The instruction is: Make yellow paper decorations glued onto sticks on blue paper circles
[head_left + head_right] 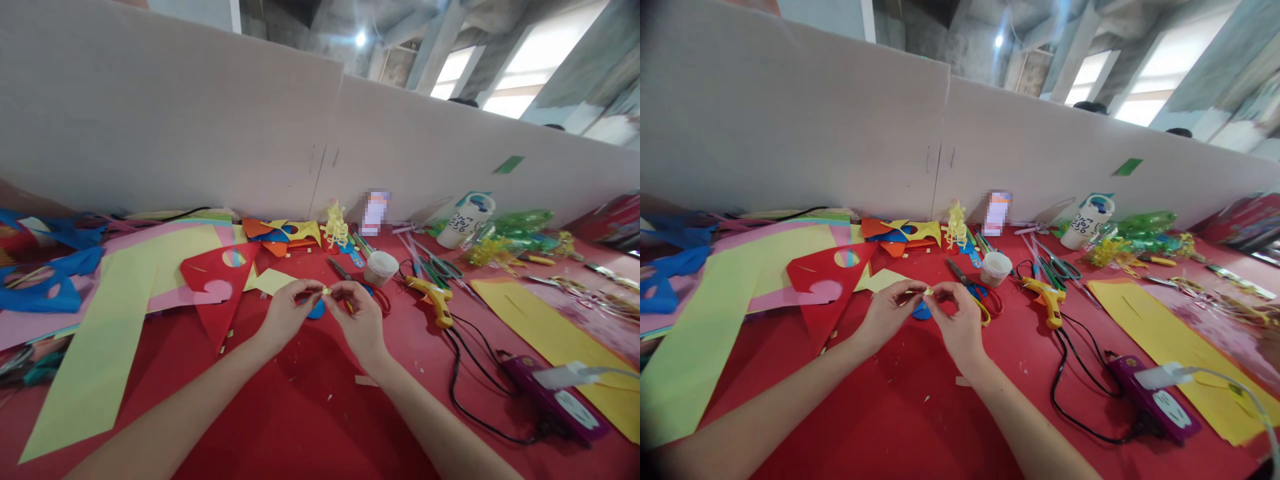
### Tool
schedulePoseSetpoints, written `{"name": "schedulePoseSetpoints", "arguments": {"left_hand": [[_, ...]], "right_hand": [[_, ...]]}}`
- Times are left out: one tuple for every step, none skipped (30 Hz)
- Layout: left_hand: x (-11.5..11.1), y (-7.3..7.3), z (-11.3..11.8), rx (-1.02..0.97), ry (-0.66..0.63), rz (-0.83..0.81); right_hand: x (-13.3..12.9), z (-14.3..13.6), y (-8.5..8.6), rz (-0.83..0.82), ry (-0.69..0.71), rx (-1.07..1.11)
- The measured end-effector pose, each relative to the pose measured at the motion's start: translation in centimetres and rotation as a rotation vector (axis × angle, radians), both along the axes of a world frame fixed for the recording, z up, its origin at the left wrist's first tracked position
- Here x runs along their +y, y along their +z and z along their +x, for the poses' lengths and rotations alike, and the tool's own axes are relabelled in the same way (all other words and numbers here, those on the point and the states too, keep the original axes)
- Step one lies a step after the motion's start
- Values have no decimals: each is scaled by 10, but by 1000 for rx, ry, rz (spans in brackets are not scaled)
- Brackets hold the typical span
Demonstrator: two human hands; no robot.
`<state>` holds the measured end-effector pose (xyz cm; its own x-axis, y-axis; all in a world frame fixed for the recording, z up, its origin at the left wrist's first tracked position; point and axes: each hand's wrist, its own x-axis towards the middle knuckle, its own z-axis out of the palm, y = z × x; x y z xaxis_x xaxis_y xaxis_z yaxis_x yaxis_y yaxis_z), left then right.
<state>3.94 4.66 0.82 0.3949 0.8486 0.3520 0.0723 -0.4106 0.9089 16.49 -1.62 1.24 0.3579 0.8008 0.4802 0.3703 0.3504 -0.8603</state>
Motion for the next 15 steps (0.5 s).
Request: {"name": "schedulePoseSetpoints", "arguments": {"left_hand": [[0,0,0,-2,0,-2],[0,0,0,-3,-1,-6],[0,0,0,-4,-3,-11],[0,0,0,-5,-6,-16],[0,1,0,-6,-9,-21],[0,1,0,-7,-15,-26],[-1,1,0,-8,-19,-31],[-1,1,0,-8,-20,-36],[-1,1,0,-9,-20,-39],[-1,1,0,-9,-20,-43],[-1,1,0,-7,-19,-46],[-1,2,-1,-5,-17,-50],[-1,2,-1,-4,-16,-52],[-1,2,-1,-4,-15,-51],[-1,3,-1,-4,-14,-52]], "right_hand": [[0,0,0,-1,-8,-9],[0,-1,1,-3,-13,-19],[0,-1,2,-5,-17,-30],[1,-1,2,-7,-19,-41],[1,0,3,-8,-19,-52],[1,0,3,-8,-17,-63],[1,0,4,-7,-14,-74],[1,0,5,-6,-13,-87],[1,0,5,-3,-14,-100],[1,0,5,-2,-17,-110],[2,0,6,0,-21,-120],[2,0,6,2,-25,-127],[2,0,5,4,-28,-131],[2,0,5,6,-30,-132],[3,0,5,7,-32,-131]]}}
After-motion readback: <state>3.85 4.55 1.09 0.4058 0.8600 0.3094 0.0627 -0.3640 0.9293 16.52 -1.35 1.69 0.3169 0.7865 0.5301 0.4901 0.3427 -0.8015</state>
